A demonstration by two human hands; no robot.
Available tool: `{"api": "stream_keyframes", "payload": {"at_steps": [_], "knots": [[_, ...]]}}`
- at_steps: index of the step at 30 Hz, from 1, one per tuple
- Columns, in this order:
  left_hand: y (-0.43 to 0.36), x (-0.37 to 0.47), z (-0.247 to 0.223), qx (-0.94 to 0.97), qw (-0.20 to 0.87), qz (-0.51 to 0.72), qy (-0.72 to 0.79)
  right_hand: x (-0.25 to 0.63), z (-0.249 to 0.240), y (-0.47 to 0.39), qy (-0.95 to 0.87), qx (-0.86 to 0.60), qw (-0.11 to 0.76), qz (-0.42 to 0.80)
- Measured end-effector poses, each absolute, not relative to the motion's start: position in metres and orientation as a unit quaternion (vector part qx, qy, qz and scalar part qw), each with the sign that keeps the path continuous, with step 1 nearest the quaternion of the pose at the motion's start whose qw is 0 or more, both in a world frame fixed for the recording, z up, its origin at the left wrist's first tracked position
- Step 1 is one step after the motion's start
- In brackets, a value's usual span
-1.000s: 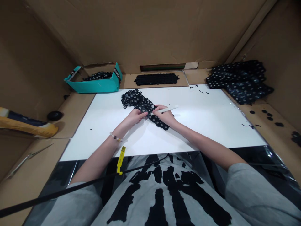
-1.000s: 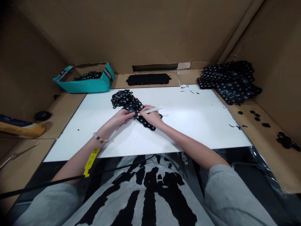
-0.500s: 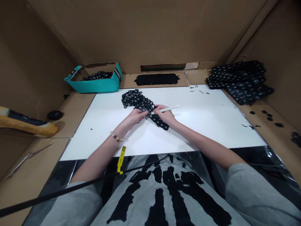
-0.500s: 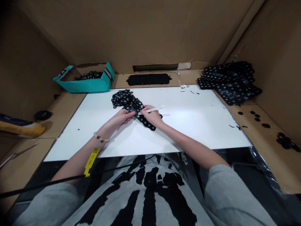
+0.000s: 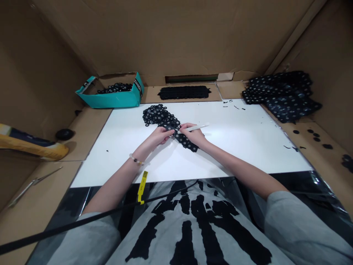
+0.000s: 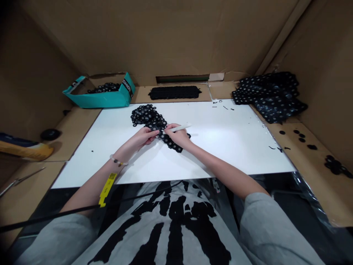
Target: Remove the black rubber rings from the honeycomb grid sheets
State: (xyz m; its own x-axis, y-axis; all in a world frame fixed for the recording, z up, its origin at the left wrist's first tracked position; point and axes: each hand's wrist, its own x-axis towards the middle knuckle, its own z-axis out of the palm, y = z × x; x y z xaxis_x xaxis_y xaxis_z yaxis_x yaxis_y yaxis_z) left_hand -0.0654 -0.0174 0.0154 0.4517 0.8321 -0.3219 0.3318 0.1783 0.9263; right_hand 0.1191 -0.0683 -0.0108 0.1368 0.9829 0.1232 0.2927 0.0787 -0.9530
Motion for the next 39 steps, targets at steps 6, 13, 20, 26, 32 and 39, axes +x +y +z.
{"api": "stream_keyframes", "payload": {"at_steps": [6, 13, 20, 26, 32, 39], "knots": [[-0.019, -0.063, 0.006, 0.67, 0.536, 0.212, 0.469, 0.124, 0.003, -0.069, -0.486, -0.549, 0.533, 0.422], [-0.025, -0.054, 0.006, 0.638, 0.576, 0.235, 0.455, 0.126, 0.009, -0.07, -0.508, -0.526, 0.537, 0.42], [-0.021, -0.059, 0.006, 0.614, 0.609, 0.235, 0.444, 0.145, 0.005, -0.062, -0.493, -0.571, 0.5, 0.425], [-0.024, -0.056, 0.008, 0.609, 0.593, 0.253, 0.462, 0.141, -0.002, -0.062, -0.517, -0.537, 0.494, 0.447], [-0.024, -0.054, 0.003, 0.578, 0.603, 0.276, 0.476, 0.135, 0.0, -0.065, -0.498, -0.552, 0.508, 0.435], [-0.026, -0.052, 0.009, 0.535, 0.629, 0.28, 0.489, 0.126, 0.0, -0.072, -0.501, -0.559, 0.526, 0.4]]}}
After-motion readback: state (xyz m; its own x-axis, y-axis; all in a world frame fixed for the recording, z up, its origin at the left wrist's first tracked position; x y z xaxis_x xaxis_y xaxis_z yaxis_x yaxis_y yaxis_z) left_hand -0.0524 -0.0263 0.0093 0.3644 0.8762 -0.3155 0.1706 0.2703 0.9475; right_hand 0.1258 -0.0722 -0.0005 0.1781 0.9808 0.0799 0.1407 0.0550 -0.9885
